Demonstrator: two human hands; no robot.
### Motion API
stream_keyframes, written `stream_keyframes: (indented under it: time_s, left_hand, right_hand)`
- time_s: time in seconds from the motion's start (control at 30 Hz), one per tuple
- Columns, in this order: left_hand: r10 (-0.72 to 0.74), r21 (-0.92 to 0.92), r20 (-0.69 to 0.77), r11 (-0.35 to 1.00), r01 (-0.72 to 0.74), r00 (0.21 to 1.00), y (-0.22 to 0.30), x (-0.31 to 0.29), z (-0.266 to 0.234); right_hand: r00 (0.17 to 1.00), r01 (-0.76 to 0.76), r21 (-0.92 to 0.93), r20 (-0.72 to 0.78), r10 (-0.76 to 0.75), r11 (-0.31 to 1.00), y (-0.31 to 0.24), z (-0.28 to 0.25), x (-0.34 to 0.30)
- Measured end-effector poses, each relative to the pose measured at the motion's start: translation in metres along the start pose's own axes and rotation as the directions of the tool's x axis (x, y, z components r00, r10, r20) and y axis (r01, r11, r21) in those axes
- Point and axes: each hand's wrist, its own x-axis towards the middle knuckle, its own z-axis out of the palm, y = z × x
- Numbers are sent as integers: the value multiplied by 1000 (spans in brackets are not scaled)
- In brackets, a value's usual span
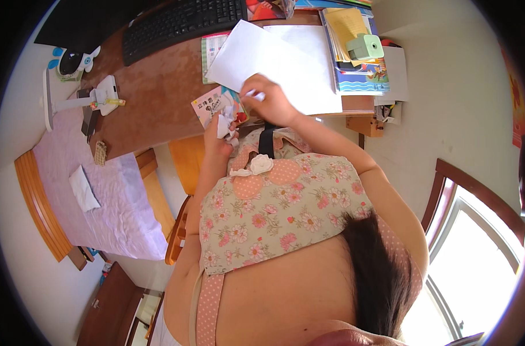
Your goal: The person organizes a cluttered desk by sorting through papers, books, and small items. They move stacks of books, handle a small box, and place items into a drawer or off the desk surface.
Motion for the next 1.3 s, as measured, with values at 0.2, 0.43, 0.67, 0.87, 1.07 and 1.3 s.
stream_keyframes:
  time_s: [0.2, 0.43, 0.67, 0.87, 1.07, 1.3]
  left_hand:
    - [90, 8, 27, 996, -91, 996, -1, 6, 12]
    - [128, -11, 276, 991, -130, 953, -5, -14, 5]
    - [71, 105, 230, 990, -97, 971, 0, -37, 16]
    - [103, -30, 169, 995, -99, 980, -12, -55, 9]
    - [207, -130, 136, 973, -189, 969, -32, -83, 9]
    - [385, -294, -159, 861, -416, 909, -117, -109, 12]
  right_hand:
    - [949, 314, -361, 98, -299, 878, -15, 32, -8]
    - [978, 203, -407, 129, -164, 890, -30, 33, -11]
    - [990, 98, -503, -35, -133, 859, -63, 38, -27]
    - [969, -234, -9, 76, 234, 972, -51, 52, -43]
    - [947, 31, 83, 318, -56, 996, -46, 42, -58]
    - [707, 453, 68, 580, -405, 889, -57, 34, -98]
